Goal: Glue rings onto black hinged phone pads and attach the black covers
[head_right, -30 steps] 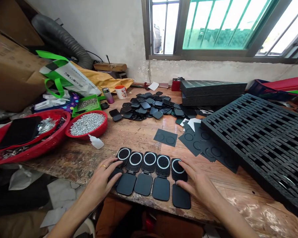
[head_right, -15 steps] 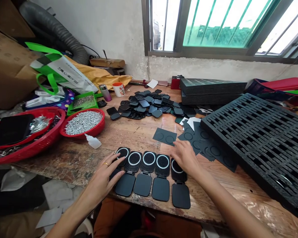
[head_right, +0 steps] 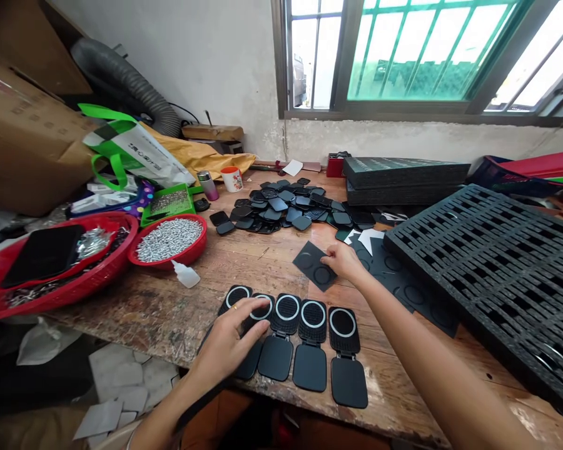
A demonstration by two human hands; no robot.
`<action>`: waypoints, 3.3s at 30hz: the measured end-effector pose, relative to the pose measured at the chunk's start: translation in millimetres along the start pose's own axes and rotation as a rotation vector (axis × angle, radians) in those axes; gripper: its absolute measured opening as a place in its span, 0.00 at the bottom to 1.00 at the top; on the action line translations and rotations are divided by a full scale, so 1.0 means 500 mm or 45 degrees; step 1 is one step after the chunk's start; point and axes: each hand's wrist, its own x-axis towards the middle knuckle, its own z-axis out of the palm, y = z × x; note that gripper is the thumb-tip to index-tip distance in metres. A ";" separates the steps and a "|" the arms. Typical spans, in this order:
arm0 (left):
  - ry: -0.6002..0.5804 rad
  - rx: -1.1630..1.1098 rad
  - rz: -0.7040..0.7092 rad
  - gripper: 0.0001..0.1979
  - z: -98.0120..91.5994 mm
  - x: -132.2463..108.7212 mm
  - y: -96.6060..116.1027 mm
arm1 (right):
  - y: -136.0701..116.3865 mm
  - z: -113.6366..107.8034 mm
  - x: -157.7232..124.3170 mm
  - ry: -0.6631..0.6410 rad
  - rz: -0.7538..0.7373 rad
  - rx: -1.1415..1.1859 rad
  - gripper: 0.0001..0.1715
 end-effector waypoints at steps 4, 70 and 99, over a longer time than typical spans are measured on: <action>0.025 -0.520 -0.216 0.24 0.027 0.023 0.002 | -0.039 0.009 -0.097 0.010 -0.017 0.354 0.21; 0.103 -0.823 -0.428 0.18 -0.001 0.007 0.058 | -0.196 0.066 -0.280 0.039 -0.778 0.032 0.09; 0.551 -0.687 -0.841 0.20 -0.308 -0.270 -0.111 | -0.234 0.070 -0.351 0.059 -0.722 0.516 0.06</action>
